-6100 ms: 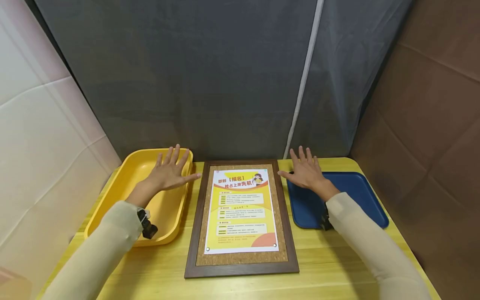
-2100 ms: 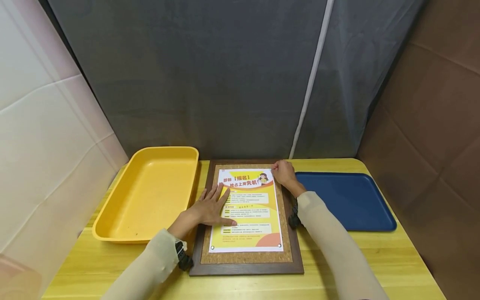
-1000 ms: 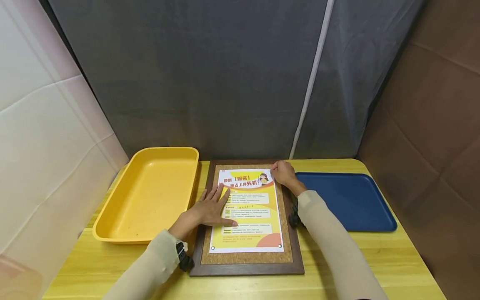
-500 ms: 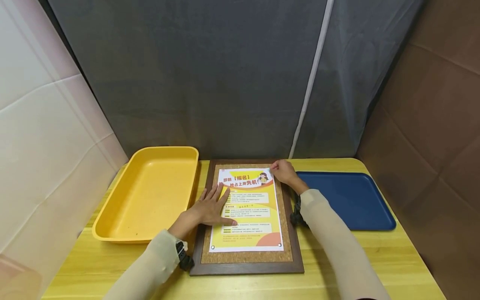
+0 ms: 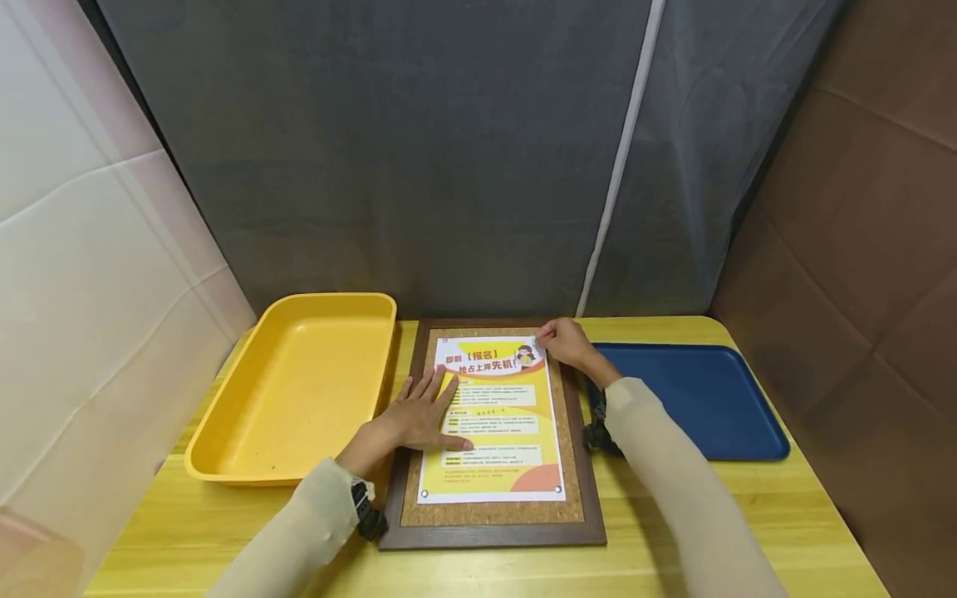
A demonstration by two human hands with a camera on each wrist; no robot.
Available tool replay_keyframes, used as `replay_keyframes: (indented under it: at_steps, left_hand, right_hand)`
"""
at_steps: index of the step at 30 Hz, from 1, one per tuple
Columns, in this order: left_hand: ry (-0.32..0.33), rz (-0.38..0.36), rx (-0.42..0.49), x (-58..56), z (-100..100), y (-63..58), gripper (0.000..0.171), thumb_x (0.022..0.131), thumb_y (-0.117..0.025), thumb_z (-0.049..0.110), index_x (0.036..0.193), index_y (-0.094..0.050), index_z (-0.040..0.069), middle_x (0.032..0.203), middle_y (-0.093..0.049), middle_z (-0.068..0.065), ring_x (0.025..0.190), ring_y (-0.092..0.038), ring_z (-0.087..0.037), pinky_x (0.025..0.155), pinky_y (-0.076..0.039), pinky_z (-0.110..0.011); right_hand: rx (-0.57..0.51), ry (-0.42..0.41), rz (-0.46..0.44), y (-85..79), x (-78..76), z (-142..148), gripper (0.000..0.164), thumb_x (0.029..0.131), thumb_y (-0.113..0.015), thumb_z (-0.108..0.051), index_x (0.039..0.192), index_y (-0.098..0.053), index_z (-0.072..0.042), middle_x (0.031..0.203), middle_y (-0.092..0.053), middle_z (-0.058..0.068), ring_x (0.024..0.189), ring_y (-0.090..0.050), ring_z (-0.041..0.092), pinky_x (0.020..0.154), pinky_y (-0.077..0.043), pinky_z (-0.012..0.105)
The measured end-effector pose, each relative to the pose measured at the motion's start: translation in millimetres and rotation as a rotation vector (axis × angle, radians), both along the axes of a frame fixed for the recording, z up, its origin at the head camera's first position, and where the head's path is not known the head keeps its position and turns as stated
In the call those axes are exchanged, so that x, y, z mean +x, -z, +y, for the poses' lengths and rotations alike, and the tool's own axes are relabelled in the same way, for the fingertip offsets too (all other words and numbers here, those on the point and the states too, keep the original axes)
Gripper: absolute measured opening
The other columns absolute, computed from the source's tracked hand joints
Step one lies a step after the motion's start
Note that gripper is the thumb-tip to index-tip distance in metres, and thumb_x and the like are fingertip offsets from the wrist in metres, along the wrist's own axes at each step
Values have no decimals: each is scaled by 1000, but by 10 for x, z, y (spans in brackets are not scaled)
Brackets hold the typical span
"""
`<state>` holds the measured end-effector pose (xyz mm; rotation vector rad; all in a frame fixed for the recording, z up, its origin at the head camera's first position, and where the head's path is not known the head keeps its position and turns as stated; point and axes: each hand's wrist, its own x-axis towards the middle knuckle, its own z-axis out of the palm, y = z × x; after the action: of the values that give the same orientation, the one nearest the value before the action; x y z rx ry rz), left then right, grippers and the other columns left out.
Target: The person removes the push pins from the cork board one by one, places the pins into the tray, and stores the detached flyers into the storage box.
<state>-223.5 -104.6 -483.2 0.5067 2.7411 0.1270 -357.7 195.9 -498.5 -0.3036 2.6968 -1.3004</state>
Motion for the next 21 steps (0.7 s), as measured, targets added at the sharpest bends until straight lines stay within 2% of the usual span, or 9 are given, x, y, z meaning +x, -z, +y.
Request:
replay_keyframes:
  at_steps: [6,13,21]
  left_hand:
    - [1,0,-4,-3,0,13,122,87,-62,83,172,-9,14,178,3,-16,165,3,-34,130,-4,-60]
    - [0,-1,-2,-6,14,23,122,87,-62,83,172,-9,14,178,3,-15,165,4,-34,130,-3,-59]
    - [0,-11,2,-15,19,17,121,87,-62,83,172,-8,15,178,4,-15,165,4,-34,130,-2,-59]
  right_hand:
    - [-3,-39,1,-34,10,2,18,103,-67,-9,108,-74,6,91,-67,12,74,-53,16,63,-41,26]
    - [-6,-80,3,-74,34,73,16,101,-68,-9,104,-74,6,92,-68,11,78,-55,19,67,-44,29]
    - [1,-97,6,-102,65,197,13,100,-69,-7,102,-74,5,93,-68,10,79,-54,18,69,-44,28]
